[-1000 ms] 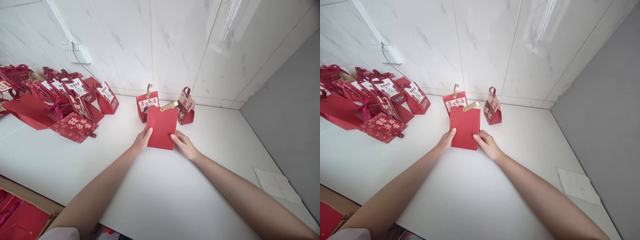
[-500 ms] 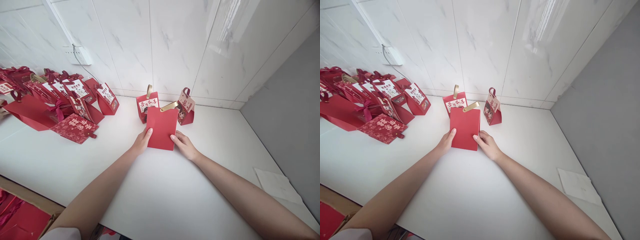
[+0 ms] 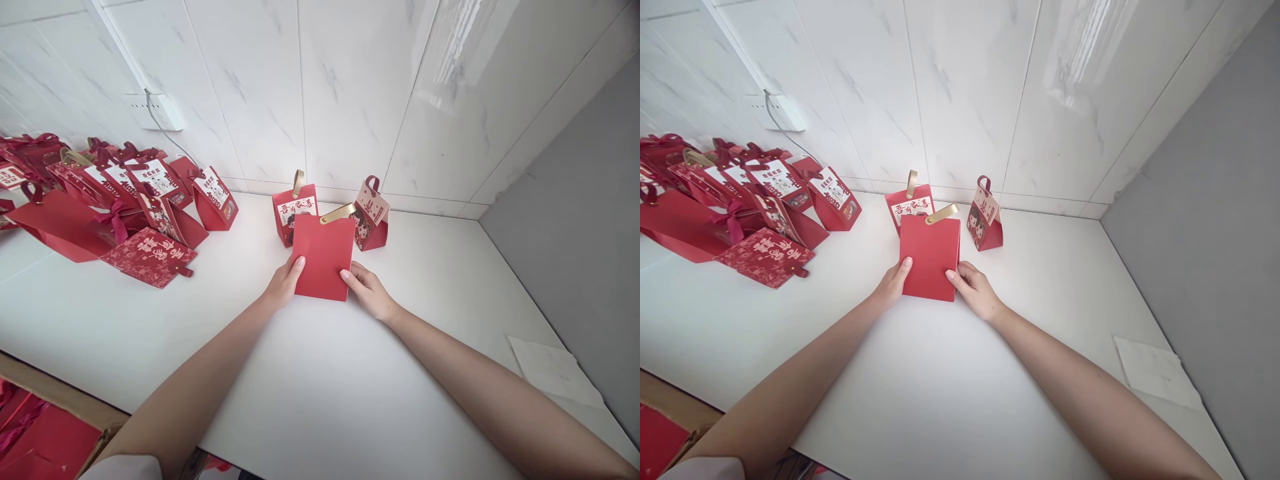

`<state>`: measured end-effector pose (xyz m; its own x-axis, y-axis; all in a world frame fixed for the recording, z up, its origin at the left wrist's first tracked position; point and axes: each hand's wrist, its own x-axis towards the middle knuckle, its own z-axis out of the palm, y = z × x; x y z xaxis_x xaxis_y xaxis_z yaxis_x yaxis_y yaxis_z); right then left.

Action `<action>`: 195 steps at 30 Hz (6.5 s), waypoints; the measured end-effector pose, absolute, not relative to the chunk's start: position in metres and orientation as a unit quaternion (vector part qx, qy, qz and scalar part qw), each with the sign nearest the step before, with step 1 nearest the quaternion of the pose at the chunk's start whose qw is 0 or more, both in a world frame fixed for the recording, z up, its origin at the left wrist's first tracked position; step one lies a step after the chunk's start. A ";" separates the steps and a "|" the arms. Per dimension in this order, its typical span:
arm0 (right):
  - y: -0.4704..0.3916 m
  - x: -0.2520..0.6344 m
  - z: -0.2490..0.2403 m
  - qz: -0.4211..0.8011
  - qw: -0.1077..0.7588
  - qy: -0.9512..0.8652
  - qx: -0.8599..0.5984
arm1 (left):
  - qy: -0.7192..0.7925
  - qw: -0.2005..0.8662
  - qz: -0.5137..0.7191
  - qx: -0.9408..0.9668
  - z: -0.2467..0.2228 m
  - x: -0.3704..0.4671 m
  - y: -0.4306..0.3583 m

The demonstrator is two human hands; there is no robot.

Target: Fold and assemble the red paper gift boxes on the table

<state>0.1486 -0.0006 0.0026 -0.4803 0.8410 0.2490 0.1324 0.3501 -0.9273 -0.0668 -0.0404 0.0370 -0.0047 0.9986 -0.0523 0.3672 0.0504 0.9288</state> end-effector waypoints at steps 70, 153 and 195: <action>0.005 0.151 -0.002 0.623 0.451 -0.585 -0.257 | 0.477 0.328 0.501 0.643 0.019 -0.065 -0.036; -0.010 0.149 0.001 0.481 0.402 -0.700 -0.342 | 0.540 -0.090 0.309 0.778 0.031 -0.063 -0.045; -0.009 0.149 -0.003 0.432 0.397 -0.736 -0.337 | 0.518 -0.068 0.336 0.783 0.024 -0.061 -0.043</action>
<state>0.1492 -0.0094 -0.0033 -0.4567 0.8398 0.2936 0.1536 0.3995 -0.9038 -0.0611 -0.0430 0.0243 0.2366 0.7660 0.5977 0.8578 -0.4536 0.2418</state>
